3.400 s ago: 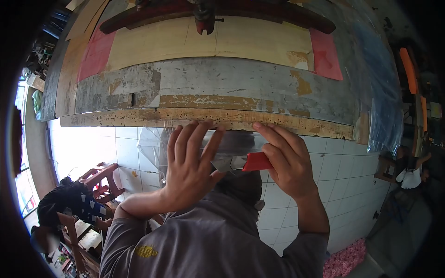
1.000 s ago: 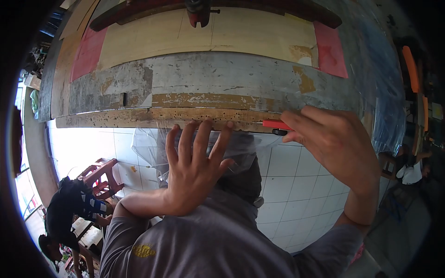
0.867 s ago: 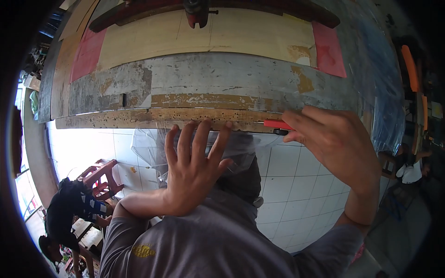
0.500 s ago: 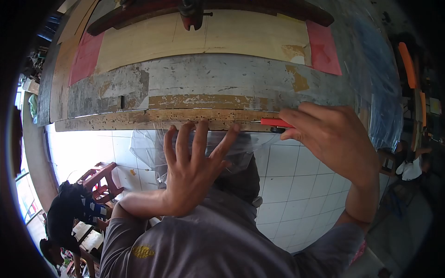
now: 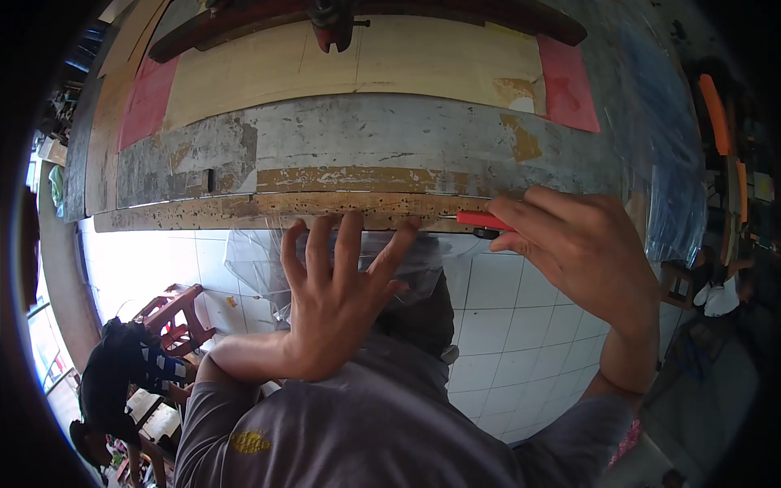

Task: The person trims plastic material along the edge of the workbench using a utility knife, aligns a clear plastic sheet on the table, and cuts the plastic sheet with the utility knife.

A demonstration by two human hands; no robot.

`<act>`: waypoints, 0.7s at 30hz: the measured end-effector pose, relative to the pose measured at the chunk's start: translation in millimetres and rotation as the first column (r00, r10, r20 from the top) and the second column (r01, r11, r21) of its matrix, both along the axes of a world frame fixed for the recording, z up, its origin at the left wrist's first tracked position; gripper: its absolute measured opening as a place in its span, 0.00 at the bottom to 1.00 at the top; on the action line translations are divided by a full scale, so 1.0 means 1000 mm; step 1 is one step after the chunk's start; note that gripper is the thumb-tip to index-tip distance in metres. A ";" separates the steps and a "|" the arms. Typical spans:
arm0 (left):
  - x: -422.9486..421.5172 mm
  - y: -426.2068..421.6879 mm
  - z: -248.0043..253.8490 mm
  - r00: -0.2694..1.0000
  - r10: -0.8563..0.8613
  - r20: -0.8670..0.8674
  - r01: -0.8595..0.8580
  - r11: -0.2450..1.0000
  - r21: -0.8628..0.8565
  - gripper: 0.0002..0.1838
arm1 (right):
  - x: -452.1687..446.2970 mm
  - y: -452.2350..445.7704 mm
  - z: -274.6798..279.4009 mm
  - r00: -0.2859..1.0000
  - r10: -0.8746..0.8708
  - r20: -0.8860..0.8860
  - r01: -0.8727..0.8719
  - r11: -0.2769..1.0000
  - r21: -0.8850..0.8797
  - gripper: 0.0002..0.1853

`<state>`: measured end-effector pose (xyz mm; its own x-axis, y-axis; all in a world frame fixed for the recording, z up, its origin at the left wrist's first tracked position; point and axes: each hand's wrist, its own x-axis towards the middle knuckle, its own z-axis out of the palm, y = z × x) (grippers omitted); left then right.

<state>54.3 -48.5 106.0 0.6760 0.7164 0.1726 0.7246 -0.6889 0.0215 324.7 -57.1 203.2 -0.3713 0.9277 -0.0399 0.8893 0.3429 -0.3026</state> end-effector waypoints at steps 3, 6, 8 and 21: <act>0.001 0.000 0.001 1.000 0.006 0.003 -0.006 1.000 -0.011 0.54 | 0.000 0.000 0.000 1.000 0.008 0.003 -0.008 1.000 -0.009 0.21; 0.002 -0.001 0.000 1.000 0.009 0.016 -0.009 1.000 -0.018 0.54 | 0.000 0.000 0.001 1.000 -0.001 0.007 0.001 1.000 -0.024 0.21; 0.003 0.000 -0.002 1.000 0.008 0.029 -0.007 1.000 -0.015 0.54 | 0.000 0.001 0.001 1.000 -0.005 0.000 0.005 1.000 -0.015 0.21; 0.006 0.002 0.000 0.997 -0.023 0.078 0.023 1.000 -0.004 0.36 | 0.004 -0.002 0.002 1.000 -0.022 0.013 0.023 0.999 -0.025 0.21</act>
<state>60.2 -46.1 105.6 0.6770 0.7019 0.2215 0.7046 -0.7050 0.0807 329.1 -59.6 204.9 -0.3495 0.9344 -0.0680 0.9005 0.3150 -0.2997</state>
